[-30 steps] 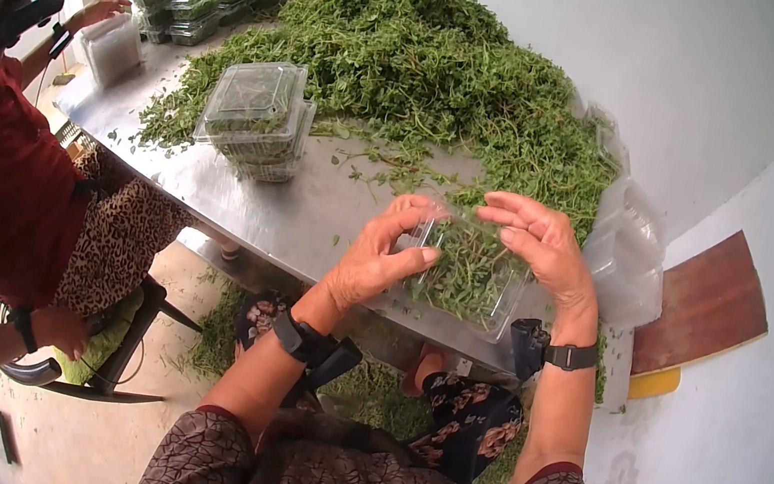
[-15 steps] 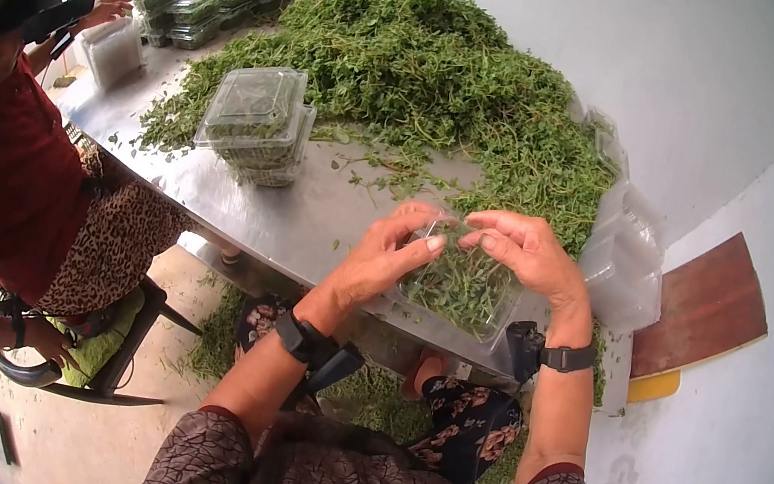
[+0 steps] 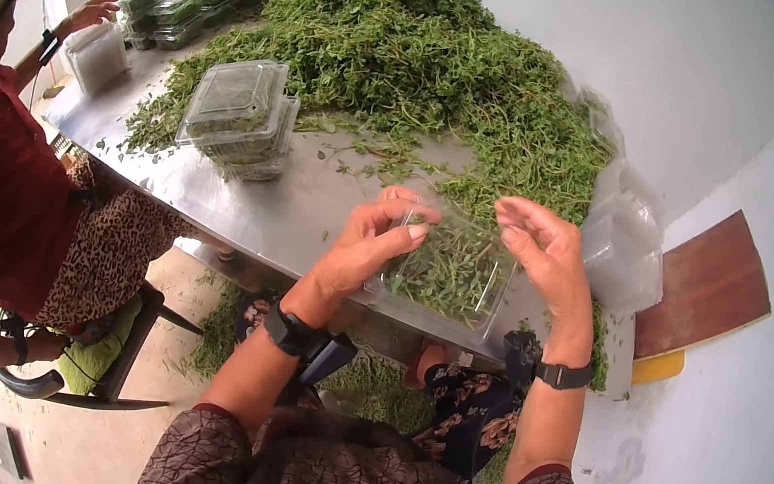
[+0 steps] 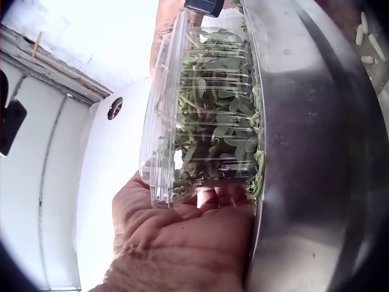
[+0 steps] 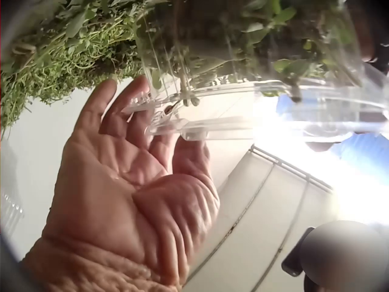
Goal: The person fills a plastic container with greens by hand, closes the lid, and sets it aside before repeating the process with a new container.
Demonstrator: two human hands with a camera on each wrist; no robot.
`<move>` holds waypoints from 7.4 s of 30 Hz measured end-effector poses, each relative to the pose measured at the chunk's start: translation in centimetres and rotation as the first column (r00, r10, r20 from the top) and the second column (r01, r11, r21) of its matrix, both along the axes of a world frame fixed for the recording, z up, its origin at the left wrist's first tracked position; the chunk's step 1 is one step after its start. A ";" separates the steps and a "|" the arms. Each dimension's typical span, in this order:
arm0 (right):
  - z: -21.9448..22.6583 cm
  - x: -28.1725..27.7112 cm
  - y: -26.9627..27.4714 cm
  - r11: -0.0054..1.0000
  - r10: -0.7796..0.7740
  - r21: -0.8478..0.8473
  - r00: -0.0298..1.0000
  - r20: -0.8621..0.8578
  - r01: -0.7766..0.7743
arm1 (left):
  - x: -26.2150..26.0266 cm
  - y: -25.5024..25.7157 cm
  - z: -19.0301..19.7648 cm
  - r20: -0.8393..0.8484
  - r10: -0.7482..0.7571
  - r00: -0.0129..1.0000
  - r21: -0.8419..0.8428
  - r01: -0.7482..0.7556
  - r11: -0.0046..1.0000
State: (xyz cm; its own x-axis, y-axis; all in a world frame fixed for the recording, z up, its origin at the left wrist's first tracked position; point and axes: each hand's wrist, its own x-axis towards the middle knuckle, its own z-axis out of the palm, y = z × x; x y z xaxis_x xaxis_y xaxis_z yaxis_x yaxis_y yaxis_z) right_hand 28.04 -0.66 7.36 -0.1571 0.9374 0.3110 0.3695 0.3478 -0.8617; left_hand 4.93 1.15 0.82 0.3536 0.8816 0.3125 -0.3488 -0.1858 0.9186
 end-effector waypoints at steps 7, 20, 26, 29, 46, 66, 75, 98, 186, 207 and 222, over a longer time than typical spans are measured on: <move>-1.3 0.5 -3.4 0.991 -0.122 -0.069 0.991 -0.046 0.119 | 0.0 -0.6 0.0 -0.040 0.135 0.990 0.209 -0.124 0.970; -1.7 -1.1 -6.4 0.978 -0.206 -0.018 0.955 -0.212 0.207 | -0.2 -1.6 -0.1 -0.101 0.352 0.930 0.432 -0.278 0.858; -2.2 -1.3 -6.7 0.984 -0.161 0.021 0.939 -0.304 0.176 | -0.2 -1.7 -0.2 -0.078 0.482 0.872 0.550 -0.366 0.751; -2.3 -1.6 -6.9 0.987 -0.143 0.021 0.918 -0.370 0.162 | 0.0 -2.1 0.1 -0.053 0.539 0.841 0.575 -0.416 0.705; -3.6 -1.5 -5.9 0.969 -0.195 0.043 0.863 -0.466 0.242 | 0.9 -1.8 0.5 0.005 0.499 0.867 0.311 -0.475 0.823; -3.0 -1.6 -7.5 0.897 -0.287 -0.396 0.939 -0.187 0.195 | -1.3 -5.7 1.7 -0.254 0.404 0.879 -0.010 -0.420 0.907; -4.7 -2.1 -9.8 0.885 -0.181 -0.464 0.946 -0.270 0.037 | -2.9 -9.1 -0.8 -0.310 0.387 0.868 -0.049 -0.421 0.906; -5.2 -0.8 -12.9 0.976 -0.107 -0.207 0.977 -0.182 0.068 | -3.1 -11.5 0.1 -0.370 0.138 0.919 -0.144 -0.203 0.968; -3.1 -1.3 -13.6 0.895 -0.019 -0.445 0.996 -0.091 -0.023 | -5.0 -11.2 1.1 -0.531 0.151 0.834 0.093 -0.119 0.988; -3.0 -1.2 -13.3 0.877 -0.005 -0.479 0.995 -0.095 -0.041 | -5.4 -10.6 1.6 -0.549 -0.011 0.836 -0.058 -0.025 0.998; -2.6 -1.1 -13.5 0.880 0.032 -0.472 0.999 -0.041 -0.048 | -5.5 -10.6 1.5 -0.586 0.022 0.810 -0.024 -0.044 0.999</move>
State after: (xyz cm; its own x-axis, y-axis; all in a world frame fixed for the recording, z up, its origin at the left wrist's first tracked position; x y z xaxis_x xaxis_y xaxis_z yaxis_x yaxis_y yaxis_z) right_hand 26.95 -14.11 4.78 -0.1953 0.9673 -0.1620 0.3345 -0.0896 -0.9381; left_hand -0.53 -9.45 2.31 0.4305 0.9022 0.0249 0.2627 -0.1516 0.9529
